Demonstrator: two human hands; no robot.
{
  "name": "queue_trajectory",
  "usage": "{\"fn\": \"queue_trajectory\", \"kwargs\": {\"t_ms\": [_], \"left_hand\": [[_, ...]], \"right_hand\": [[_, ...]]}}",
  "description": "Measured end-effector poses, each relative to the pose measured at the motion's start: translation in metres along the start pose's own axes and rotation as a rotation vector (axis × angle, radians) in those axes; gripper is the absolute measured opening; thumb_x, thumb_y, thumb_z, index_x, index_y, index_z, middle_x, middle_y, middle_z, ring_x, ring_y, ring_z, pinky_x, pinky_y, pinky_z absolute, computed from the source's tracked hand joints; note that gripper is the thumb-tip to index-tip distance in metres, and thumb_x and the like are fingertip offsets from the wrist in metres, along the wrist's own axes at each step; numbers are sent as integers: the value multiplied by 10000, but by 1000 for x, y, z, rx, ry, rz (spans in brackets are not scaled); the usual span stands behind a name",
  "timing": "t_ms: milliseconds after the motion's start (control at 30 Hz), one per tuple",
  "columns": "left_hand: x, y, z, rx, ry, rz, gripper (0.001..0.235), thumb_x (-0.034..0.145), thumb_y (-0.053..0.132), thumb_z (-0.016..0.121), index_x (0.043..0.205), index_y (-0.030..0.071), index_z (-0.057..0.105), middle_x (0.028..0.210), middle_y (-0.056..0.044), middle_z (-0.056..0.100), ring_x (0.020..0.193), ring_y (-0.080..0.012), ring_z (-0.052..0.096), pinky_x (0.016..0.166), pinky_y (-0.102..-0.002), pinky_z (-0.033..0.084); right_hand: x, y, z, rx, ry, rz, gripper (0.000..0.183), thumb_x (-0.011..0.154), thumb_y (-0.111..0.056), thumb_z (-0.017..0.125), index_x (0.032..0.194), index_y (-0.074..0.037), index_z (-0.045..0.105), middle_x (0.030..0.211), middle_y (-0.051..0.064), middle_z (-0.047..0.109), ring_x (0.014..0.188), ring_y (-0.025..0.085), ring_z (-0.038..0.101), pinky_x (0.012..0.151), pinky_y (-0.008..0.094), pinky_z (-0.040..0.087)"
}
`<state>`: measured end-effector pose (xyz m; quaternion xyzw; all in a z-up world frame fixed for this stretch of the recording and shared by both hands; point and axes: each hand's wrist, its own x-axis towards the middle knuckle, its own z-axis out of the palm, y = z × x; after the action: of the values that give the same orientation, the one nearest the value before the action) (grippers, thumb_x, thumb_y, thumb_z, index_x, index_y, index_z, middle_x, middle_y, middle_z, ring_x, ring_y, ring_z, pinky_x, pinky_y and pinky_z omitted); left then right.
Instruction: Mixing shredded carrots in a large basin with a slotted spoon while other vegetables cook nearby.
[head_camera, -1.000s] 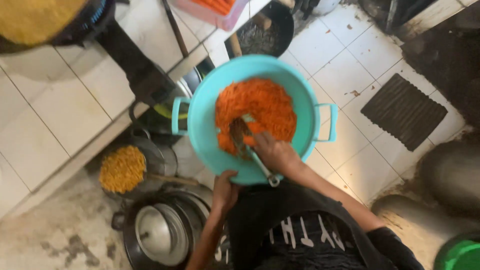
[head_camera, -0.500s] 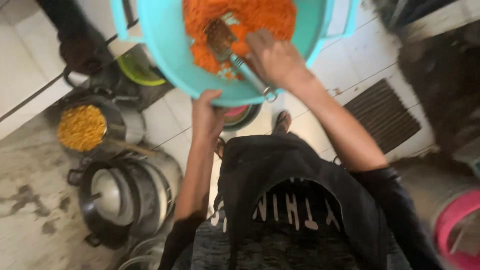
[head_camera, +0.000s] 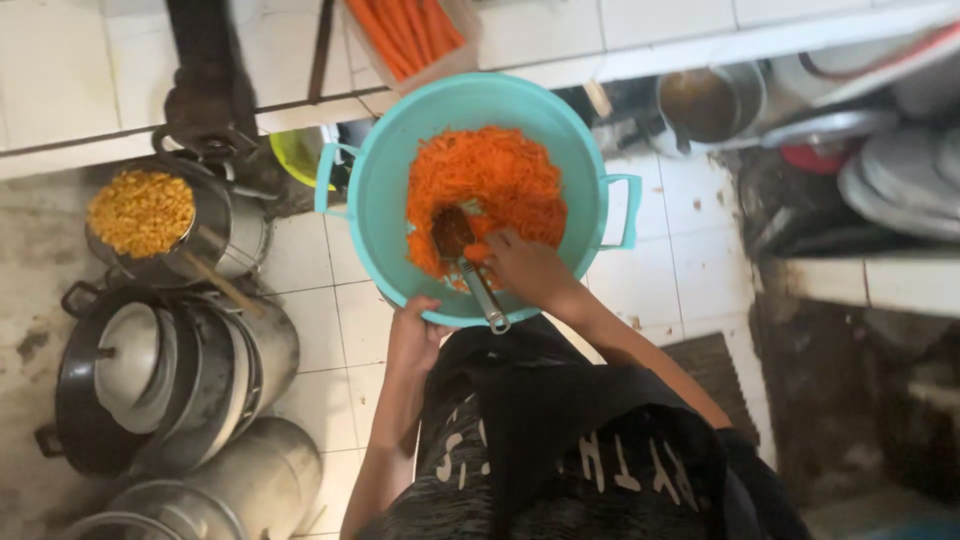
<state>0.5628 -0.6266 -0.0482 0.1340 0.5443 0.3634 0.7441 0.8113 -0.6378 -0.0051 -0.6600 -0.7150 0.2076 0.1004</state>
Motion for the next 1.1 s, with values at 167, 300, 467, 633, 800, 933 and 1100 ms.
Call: {"fn": "queue_trajectory", "kwargs": {"t_ms": [167, 300, 467, 633, 800, 933, 1100], "left_hand": [[55, 8, -1, -64, 103, 18, 343, 808, 22, 657, 1123, -98, 592, 919, -247, 705, 682, -402, 755, 626, -537, 656], [61, 55, 16, -73, 178, 51, 402, 779, 30, 669, 1152, -72, 560, 877, -232, 690, 657, -434, 739, 630, -560, 643], [92, 73, 14, -83, 206, 85, 458, 757, 34, 689, 1182, -60, 544, 781, -208, 646, 577, -379, 732, 593, -481, 666], [82, 131, 74, -104, 270, 85, 390, 747, 62, 698, 1107, -51, 597, 741, -164, 648, 546, -353, 716, 565, -513, 655], [170, 82, 31, -150, 279, 83, 316, 746, 65, 715, 1025, -63, 641, 725, -193, 645, 550, -341, 703, 532, -462, 643], [211, 81, 39, -106, 299, 84, 415, 749, 83, 706, 1117, -85, 614, 913, -256, 705, 716, -418, 749, 633, -567, 640], [223, 107, 58, -61, 325, 80, 453, 782, 126, 709, 1176, -76, 615, 980, -273, 712, 797, -423, 755, 663, -572, 637]], "right_hand": [[72, 26, 21, -26, -65, -100, 413, 1043, -336, 481, 1409, -146, 502, 1274, 152, 584, 832, 476, 741, 737, 560, 622], [113, 15, -13, 48, -53, -216, 404, 1080, -348, 442, 1390, -103, 523, 1223, 163, 598, 879, 437, 741, 758, 532, 620], [161, 30, 5, 4, 22, -278, 408, 1019, -395, 534, 1378, -202, 538, 1220, 76, 608, 909, 338, 751, 763, 457, 637], [206, 49, 7, 97, -27, -347, 388, 1048, -352, 527, 1384, -161, 560, 1222, 126, 625, 884, 388, 737, 704, 498, 625], [235, 57, -38, 114, -118, -323, 416, 1061, -359, 497, 1430, -170, 534, 1246, 120, 611, 1001, 381, 719, 790, 492, 617], [264, 72, -65, 120, -185, -282, 429, 1081, -320, 499, 1482, -169, 512, 1272, 171, 618, 1095, 405, 695, 857, 521, 597], [291, 95, -77, 90, -279, -271, 467, 1080, -355, 488, 1521, -199, 483, 1364, 157, 598, 1211, 368, 652, 939, 497, 577]]}}
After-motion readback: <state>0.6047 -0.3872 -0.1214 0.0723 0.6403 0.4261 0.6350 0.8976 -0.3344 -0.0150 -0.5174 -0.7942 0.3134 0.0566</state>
